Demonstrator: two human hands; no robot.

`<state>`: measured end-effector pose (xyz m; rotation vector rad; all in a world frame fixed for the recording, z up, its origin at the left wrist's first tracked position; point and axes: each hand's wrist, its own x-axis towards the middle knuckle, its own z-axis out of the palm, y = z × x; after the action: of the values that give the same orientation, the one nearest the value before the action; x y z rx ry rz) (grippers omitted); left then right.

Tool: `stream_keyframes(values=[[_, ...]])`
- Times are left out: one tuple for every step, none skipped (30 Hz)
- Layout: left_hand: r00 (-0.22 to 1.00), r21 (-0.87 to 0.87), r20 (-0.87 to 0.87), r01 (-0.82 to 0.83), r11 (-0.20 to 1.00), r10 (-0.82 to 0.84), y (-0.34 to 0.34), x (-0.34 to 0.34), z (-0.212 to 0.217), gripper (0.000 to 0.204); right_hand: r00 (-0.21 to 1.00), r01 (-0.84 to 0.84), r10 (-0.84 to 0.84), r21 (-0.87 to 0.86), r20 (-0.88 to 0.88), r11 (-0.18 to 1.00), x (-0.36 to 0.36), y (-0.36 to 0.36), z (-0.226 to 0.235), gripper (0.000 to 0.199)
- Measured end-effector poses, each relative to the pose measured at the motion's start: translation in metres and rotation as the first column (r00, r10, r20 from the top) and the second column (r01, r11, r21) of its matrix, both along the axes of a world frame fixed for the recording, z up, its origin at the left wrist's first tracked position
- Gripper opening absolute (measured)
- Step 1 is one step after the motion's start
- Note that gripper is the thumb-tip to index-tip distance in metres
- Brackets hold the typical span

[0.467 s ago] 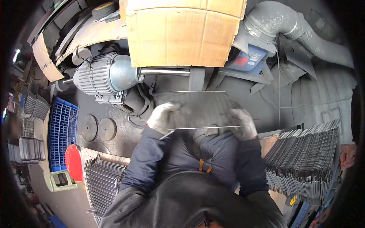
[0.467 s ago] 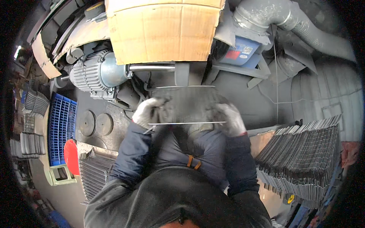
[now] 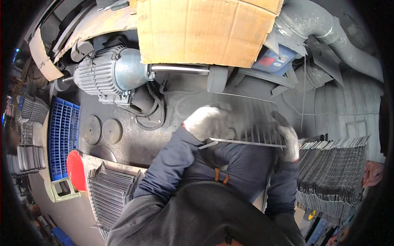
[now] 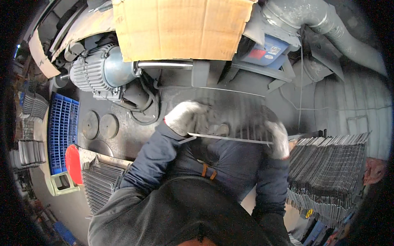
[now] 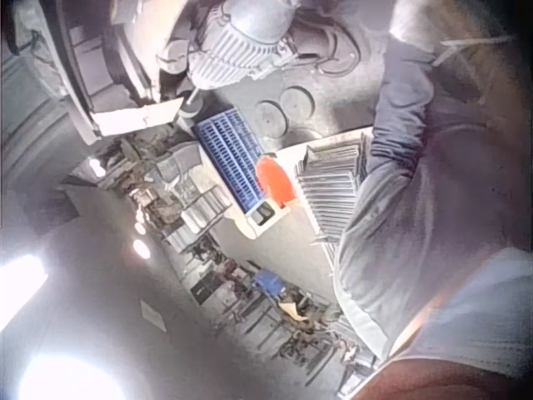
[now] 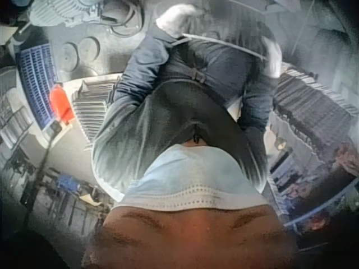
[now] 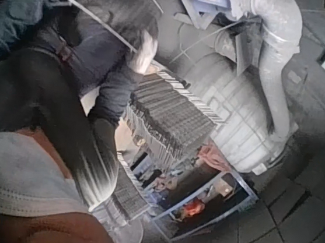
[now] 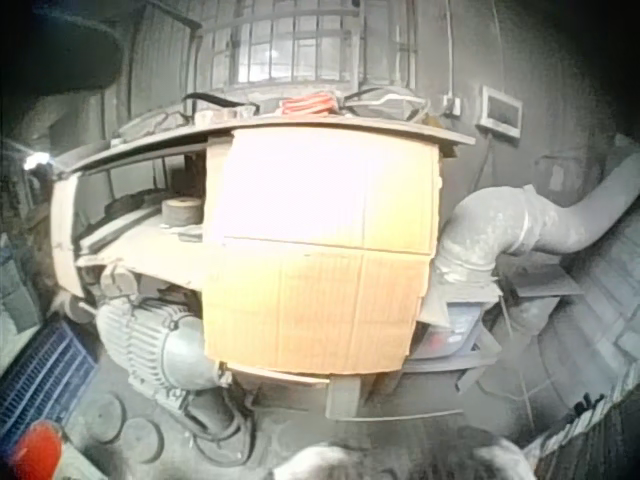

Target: Inspecting and deburring metal wire racks using a bench polisher.

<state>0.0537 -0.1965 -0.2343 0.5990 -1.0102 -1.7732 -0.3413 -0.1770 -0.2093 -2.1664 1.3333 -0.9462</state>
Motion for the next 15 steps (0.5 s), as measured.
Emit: stream_keyframes(values=[[0.987,0.221,-0.155,0.066,0.973,-0.031,0.005,-0.009,0.011,0.042,0.868,0.061,-0.307,0.53,0.39,0.846,0.033,0.011,0.043,0.062],[0.945,0.406,-0.325,0.179,0.896,-0.041,0.009,-0.02,0.022,0.05,0.869,0.072,-0.312,0.527,0.383,0.847,0.052,0.023,0.073,0.062],[0.937,0.398,-0.343,0.205,0.894,-0.062,0.009,-0.024,0.035,0.05,0.785,0.048,-0.387,0.576,0.483,0.816,0.064,0.041,0.098,0.069],[0.957,0.322,-0.265,0.206,0.924,-0.121,0.01,-0.027,0.052,0.055,0.687,0.035,-0.462,0.609,0.561,0.792,0.063,0.06,0.118,0.076],[0.962,0.231,-0.196,0.232,0.945,-0.189,0.01,-0.034,0.066,0.06,0.588,-0.048,-0.449,0.583,0.673,0.811,0.043,0.08,0.118,0.069],[0.959,0.275,-0.24,0.219,0.936,-0.153,0.017,-0.037,0.079,0.06,0.549,0.106,-0.509,0.549,0.663,0.829,0.048,0.096,0.122,0.068],[0.97,0.218,-0.122,0.235,0.947,-0.212,0.021,-0.038,0.089,0.06,0.607,0.165,-0.532,0.561,0.591,0.811,0.049,0.109,0.13,0.066],[0.949,0.096,-0.153,0.293,0.951,-0.277,0.029,-0.034,0.097,0.064,0.657,0.225,-0.554,0.568,0.512,0.792,0.05,0.119,0.141,0.064],[0.954,0.141,-0.061,0.299,0.944,-0.293,0.034,-0.031,0.111,0.067,0.714,0.276,-0.552,0.552,0.43,0.787,0.051,0.131,0.157,0.062],[0.928,0.204,-0.065,0.373,0.905,-0.367,0.04,-0.027,0.135,0.069,0.763,0.321,-0.549,0.536,0.343,0.781,0.051,0.144,0.172,0.06],[0.926,0.148,-0.037,0.376,0.915,-0.375,0.046,-0.028,0.145,0.071,0.708,0.332,-0.558,0.494,0.433,0.804,0.05,0.161,0.184,0.05],[0.962,0.024,-0.151,0.232,0.972,-0.226,0.057,-0.038,0.129,0.074,0.701,0.37,-0.573,0.471,0.424,0.801,0.041,0.177,0.195,0.05],[0.969,-0.091,-0.219,0.098,0.991,-0.116,0.062,-0.044,0.125,0.075,0.737,0.416,-0.489,0.257,0.466,0.872,0.029,0.197,0.211,0.045],[0.954,-0.186,-0.301,-0.053,0.981,-0.005,0.063,-0.048,0.121,0.079,0.784,0.433,-0.394,0.032,0.479,0.901,0.017,0.216,0.228,0.04],[0.958,-0.156,-0.284,-0.083,0.984,0.036,0.064,-0.052,0.123,0.082,0.839,0.344,-0.249,-0.117,0.483,0.932,-0.005,0.235,0.253,0.037]])
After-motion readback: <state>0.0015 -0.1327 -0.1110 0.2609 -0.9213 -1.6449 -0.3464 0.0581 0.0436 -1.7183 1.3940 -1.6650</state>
